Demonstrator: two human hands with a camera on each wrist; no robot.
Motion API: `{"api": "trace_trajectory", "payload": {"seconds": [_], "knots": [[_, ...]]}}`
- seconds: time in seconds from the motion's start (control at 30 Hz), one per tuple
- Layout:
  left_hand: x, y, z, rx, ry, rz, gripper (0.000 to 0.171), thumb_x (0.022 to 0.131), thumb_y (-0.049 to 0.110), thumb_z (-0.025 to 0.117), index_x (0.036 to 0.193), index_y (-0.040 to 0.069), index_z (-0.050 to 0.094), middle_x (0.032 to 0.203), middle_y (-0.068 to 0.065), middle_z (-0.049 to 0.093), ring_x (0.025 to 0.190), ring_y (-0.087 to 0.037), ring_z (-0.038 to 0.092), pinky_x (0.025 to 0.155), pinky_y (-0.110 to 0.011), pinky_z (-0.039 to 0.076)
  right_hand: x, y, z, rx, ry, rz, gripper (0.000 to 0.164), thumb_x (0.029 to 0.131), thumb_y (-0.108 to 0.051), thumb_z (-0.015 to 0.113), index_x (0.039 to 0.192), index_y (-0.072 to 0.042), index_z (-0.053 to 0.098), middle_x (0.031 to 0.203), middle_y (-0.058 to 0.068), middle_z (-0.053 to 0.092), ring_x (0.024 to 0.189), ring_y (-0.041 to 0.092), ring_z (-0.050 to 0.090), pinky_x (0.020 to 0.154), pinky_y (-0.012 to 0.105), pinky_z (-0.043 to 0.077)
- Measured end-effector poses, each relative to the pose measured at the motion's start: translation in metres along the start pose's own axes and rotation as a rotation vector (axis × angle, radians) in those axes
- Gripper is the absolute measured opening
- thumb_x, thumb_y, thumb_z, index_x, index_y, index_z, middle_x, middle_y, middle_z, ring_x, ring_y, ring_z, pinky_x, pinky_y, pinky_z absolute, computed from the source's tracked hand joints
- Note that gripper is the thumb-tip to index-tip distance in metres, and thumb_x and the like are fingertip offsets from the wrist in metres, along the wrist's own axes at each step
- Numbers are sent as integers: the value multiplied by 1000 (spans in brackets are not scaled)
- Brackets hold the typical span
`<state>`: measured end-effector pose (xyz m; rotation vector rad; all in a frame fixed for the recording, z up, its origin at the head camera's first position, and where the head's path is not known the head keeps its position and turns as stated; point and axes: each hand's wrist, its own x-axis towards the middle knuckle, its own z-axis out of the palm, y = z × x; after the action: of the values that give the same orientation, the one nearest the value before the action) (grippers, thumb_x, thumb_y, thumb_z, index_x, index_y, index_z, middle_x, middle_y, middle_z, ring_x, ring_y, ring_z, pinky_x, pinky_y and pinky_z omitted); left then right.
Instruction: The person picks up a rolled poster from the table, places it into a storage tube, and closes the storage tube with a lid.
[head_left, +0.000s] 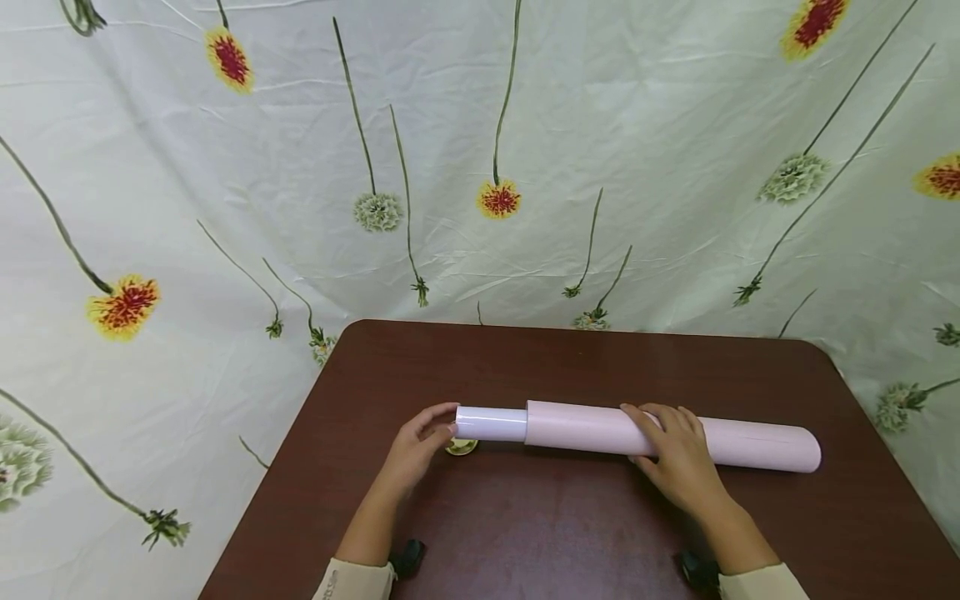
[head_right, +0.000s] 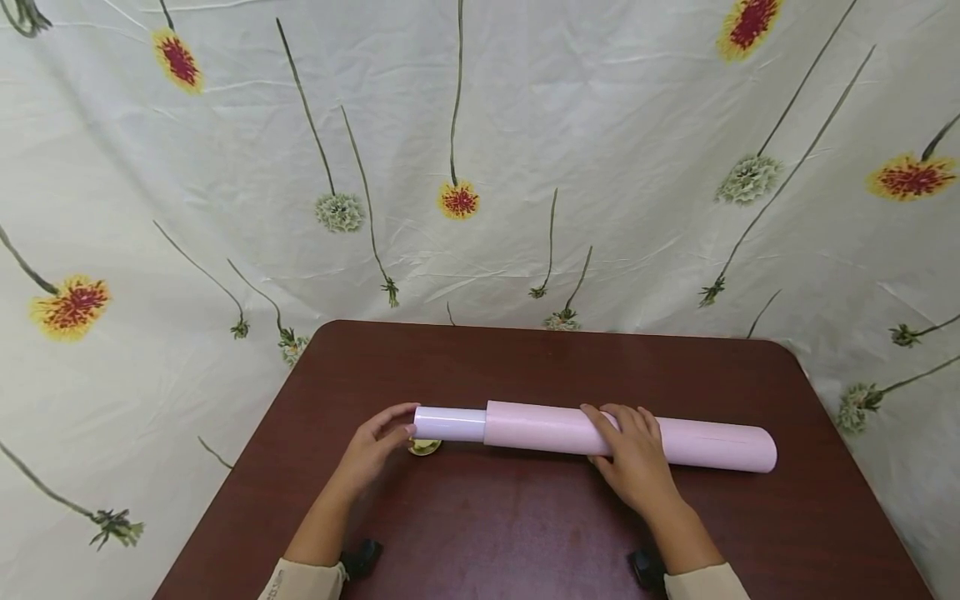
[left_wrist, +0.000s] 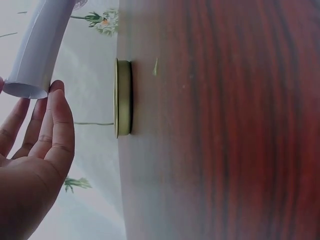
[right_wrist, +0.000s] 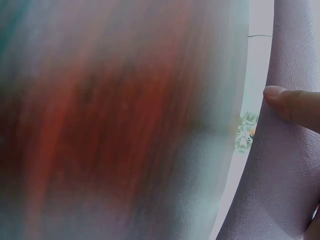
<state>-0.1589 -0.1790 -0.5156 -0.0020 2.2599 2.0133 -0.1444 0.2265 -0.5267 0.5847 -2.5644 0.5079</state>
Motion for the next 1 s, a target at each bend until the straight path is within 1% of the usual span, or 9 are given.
{"api": "trace_trajectory", "payload": {"seconds": [0.2,0.43,0.57,0.67,0.83,1.0], "knots": [[-1,-2,1,21,-14,-10,36,97,16,66,133,12,64,124,-15,67,104,-15,65,93,-34,55,0,-1,1,4,-3,2,90,60,-11,96,140,-20,57,121,14,61,116,34,56,107,63,30],[-2,-2,2,30,-18,0,36,97,14,65,133,13,64,120,-17,69,101,-14,65,89,-27,54,0,-2,1,9,-14,9,89,60,-11,96,140,-20,58,121,14,62,116,34,56,108,63,29],[-3,-2,3,36,-27,-10,37,97,16,66,134,14,63,121,-18,68,103,-15,64,91,-30,54,0,-2,2,8,-19,12,90,60,-11,96,140,-20,57,121,13,61,117,34,56,108,63,29],[-3,-2,3,29,-31,-11,38,97,16,66,135,13,63,123,-18,67,103,-15,64,93,-32,54,1,-3,2,10,-19,13,90,60,-11,96,140,-20,57,121,13,61,117,33,56,108,63,29],[-3,-2,5,36,-23,12,38,96,15,67,134,10,64,122,-18,67,100,-12,65,91,-30,55,1,-4,2,11,-16,7,89,60,-11,96,140,-20,57,121,14,62,116,34,56,107,63,29],[-3,-1,7,33,-42,22,39,96,14,66,135,9,64,126,-19,65,102,-11,65,90,-27,54,2,-5,2,14,-15,7,89,60,-11,96,140,-20,57,120,14,62,116,34,56,107,63,30]]}}
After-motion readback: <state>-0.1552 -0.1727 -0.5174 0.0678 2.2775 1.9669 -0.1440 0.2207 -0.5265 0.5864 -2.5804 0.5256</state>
